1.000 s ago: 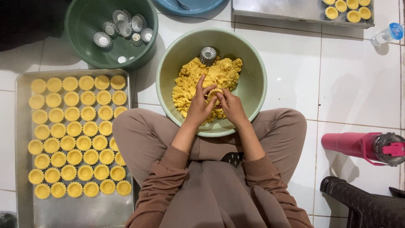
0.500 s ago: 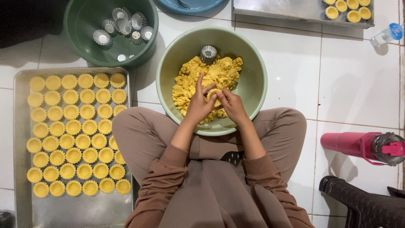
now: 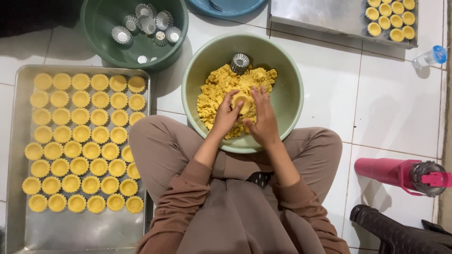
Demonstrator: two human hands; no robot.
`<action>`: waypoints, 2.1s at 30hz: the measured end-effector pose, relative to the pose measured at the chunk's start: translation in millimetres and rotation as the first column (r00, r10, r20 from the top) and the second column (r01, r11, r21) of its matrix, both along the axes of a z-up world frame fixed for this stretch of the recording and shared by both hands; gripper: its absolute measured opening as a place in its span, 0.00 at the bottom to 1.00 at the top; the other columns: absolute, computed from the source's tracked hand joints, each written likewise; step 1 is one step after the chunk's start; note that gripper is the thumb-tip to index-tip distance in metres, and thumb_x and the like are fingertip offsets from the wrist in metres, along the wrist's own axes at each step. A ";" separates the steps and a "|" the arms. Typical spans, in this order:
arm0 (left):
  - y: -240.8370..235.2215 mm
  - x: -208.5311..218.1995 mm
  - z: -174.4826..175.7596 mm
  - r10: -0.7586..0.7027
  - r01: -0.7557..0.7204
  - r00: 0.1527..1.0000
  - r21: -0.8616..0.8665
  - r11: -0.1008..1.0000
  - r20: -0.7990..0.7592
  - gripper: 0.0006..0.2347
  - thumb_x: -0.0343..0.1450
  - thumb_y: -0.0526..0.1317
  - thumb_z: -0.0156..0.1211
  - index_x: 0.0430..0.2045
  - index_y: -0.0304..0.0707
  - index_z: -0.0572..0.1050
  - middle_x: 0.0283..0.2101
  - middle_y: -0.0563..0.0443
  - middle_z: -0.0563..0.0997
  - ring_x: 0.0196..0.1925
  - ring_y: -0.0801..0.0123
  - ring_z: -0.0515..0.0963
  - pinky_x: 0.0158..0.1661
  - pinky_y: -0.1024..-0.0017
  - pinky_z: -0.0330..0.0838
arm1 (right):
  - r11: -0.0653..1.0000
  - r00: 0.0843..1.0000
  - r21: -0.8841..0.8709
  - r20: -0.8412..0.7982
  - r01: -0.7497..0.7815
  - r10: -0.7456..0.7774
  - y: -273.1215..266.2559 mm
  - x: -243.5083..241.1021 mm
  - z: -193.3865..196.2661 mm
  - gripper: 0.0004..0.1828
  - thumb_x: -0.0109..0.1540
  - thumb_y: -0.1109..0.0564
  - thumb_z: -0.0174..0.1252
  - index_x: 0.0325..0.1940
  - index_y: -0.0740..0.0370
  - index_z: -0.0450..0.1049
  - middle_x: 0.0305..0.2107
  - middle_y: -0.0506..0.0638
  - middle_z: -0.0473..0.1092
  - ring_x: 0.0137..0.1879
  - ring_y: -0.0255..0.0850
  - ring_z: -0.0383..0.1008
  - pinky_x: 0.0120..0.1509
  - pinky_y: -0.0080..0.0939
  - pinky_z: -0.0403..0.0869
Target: The person sits on the floor and uses a small metal mold to shape yellow dough into cup-shaped pastries. They press the dough into the mold, remove the shaped piece, and place it on a metal tray. The process is repeated with dough from a large green bowl.
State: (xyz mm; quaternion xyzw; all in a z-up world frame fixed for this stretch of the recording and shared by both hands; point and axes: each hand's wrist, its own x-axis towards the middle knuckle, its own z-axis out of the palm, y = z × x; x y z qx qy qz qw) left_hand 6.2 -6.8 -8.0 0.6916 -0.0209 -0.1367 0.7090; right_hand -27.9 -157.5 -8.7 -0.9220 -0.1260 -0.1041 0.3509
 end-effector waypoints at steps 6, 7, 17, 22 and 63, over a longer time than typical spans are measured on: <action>4.3 -2.5 -6.6 0.012 -0.011 1.000 -0.049 0.999 0.020 0.12 0.77 0.33 0.52 0.54 0.32 0.74 0.39 0.33 0.83 0.24 0.64 0.83 0.24 0.72 0.77 | 0.978 0.999 0.204 -0.011 0.032 -0.031 11.9 2.5 10.5 0.36 0.74 0.37 0.37 0.80 0.60 0.50 0.74 0.60 0.53 0.79 0.59 0.44 0.79 0.62 0.53; 3.3 1.3 -14.1 0.021 -0.020 1.000 -0.054 0.998 0.023 0.12 0.77 0.33 0.52 0.54 0.32 0.74 0.39 0.33 0.83 0.24 0.64 0.83 0.24 0.72 0.77 | 0.980 1.000 0.199 -0.009 0.023 -0.022 10.0 7.0 7.2 0.36 0.74 0.37 0.37 0.80 0.60 0.50 0.74 0.60 0.53 0.79 0.59 0.44 0.79 0.62 0.53; 10.4 2.1 8.0 -0.082 0.050 0.973 0.150 0.987 0.214 0.13 0.76 0.30 0.51 0.55 0.33 0.72 0.51 0.30 0.75 0.54 0.35 0.75 0.47 0.52 0.76 | 0.900 0.986 0.408 -0.108 0.157 -0.123 1.5 15.0 -0.4 0.15 0.67 0.62 0.63 0.57 0.70 0.77 0.33 0.61 0.75 0.39 0.49 0.80 0.34 0.40 0.83; 9.6 1.9 4.3 -0.115 0.053 0.951 0.215 0.975 0.288 0.08 0.76 0.29 0.53 0.48 0.36 0.72 0.44 0.37 0.80 0.48 0.46 0.79 0.43 0.59 0.77 | 0.896 0.980 0.418 -0.182 0.151 -0.080 0.1 12.4 -8.1 0.12 0.69 0.61 0.60 0.54 0.70 0.78 0.31 0.60 0.76 0.36 0.49 0.81 0.32 0.41 0.83; 6.8 0.4 -27.2 -0.102 0.100 0.994 -0.051 0.994 -0.042 0.11 0.77 0.41 0.54 0.52 0.40 0.78 0.39 0.44 0.84 0.24 0.72 0.82 0.21 0.78 0.76 | 0.808 0.914 0.554 -0.403 0.200 0.049 -18.0 13.5 -23.8 0.18 0.74 0.52 0.45 0.57 0.65 0.76 0.29 0.67 0.76 0.30 0.53 0.81 0.31 0.46 0.81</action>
